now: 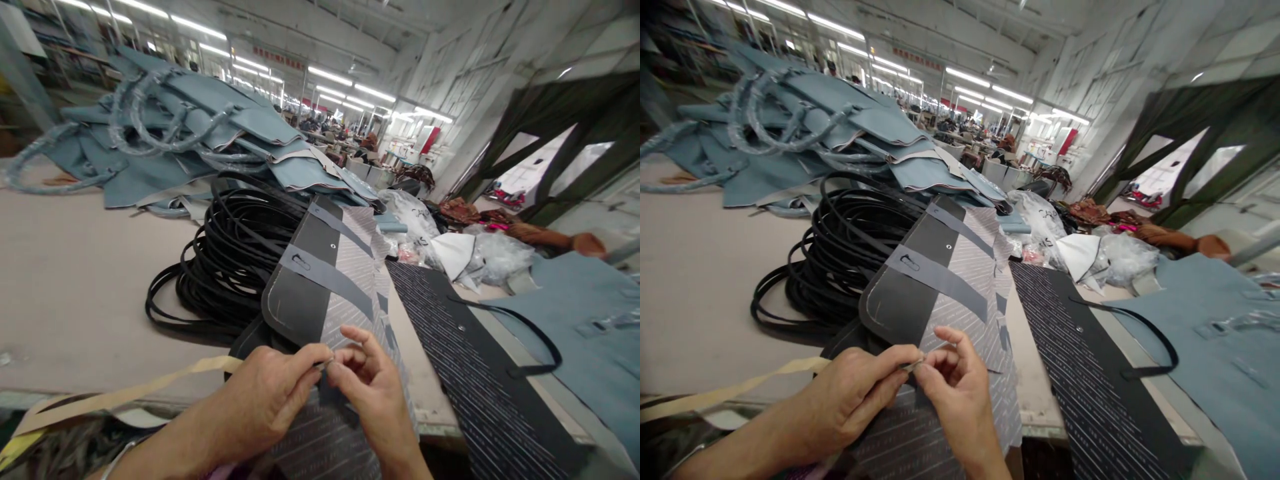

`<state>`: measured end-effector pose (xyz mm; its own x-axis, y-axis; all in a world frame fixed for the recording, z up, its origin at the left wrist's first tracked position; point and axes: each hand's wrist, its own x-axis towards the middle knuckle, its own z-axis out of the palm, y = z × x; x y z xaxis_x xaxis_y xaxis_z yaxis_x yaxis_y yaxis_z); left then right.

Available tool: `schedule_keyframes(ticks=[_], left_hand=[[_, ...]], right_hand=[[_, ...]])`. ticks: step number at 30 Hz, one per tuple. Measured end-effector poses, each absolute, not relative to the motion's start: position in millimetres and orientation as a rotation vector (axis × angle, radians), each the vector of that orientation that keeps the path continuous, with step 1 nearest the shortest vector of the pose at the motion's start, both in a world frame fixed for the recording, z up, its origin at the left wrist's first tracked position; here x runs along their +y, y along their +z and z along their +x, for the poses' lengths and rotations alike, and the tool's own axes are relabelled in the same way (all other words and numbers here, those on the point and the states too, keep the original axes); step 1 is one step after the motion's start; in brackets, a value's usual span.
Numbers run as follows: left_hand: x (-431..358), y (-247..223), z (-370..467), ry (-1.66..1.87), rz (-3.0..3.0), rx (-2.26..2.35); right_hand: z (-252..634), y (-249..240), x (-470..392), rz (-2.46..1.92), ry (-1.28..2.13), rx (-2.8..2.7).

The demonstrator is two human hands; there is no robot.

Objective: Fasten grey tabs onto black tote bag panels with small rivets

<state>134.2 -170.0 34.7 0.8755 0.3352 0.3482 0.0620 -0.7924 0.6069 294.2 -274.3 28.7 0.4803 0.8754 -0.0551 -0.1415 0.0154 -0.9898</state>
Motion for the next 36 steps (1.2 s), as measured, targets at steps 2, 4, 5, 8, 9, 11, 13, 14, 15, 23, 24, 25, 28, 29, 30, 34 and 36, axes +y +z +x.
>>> schedule_keyframes(ticks=[2,4,5,8,9,11,13,14,15,23,24,25,28,29,30,34,36], left_hand=[[-169,34,135,0.591,2.446,0.318],[-168,36,135,0.553,2.396,0.422],[-167,38,135,0.528,2.356,0.482],[-162,44,136,0.447,2.300,0.535],[-160,46,136,0.425,2.325,0.515],[-158,46,137,0.405,2.419,0.483],[-157,43,139,0.416,2.535,0.479],[-157,42,140,0.434,2.596,0.478],[-156,40,141,0.453,2.657,0.468],[-139,40,150,0.564,2.902,0.355],[-137,42,151,0.609,2.913,0.344],[-135,43,153,0.670,2.923,0.338],[-133,45,157,0.934,2.925,0.311],[-133,45,158,1.020,2.909,0.284],[-133,44,160,1.112,2.879,0.241],[-128,31,166,1.149,2.781,0.246],[-124,21,168,1.016,2.768,0.345]], right_hand=[[290,25,-274,-1.367,0.827,-0.751],[286,20,-274,-1.407,0.722,-0.804],[285,19,-274,-1.425,0.661,-0.839],[285,18,-273,-1.475,0.505,-0.976],[287,20,-273,-1.490,0.480,-1.026],[290,23,-272,-1.520,0.462,-1.121],[294,28,-270,-1.545,0.439,-1.200],[295,29,-269,-1.554,0.424,-1.231],[296,31,-268,-1.565,0.412,-1.255],[297,32,-250,-1.562,0.241,-1.312],[298,32,-246,-1.567,0.249,-1.286],[299,33,-242,-1.576,0.279,-1.250],[307,33,-226,-1.589,0.454,-1.097],[314,33,-218,-1.593,0.490,-1.029],[323,33,-209,-1.592,0.514,-0.957],[377,34,-161,-1.554,0.673,-0.740],[404,38,-135,-1.542,0.754,-0.746]])
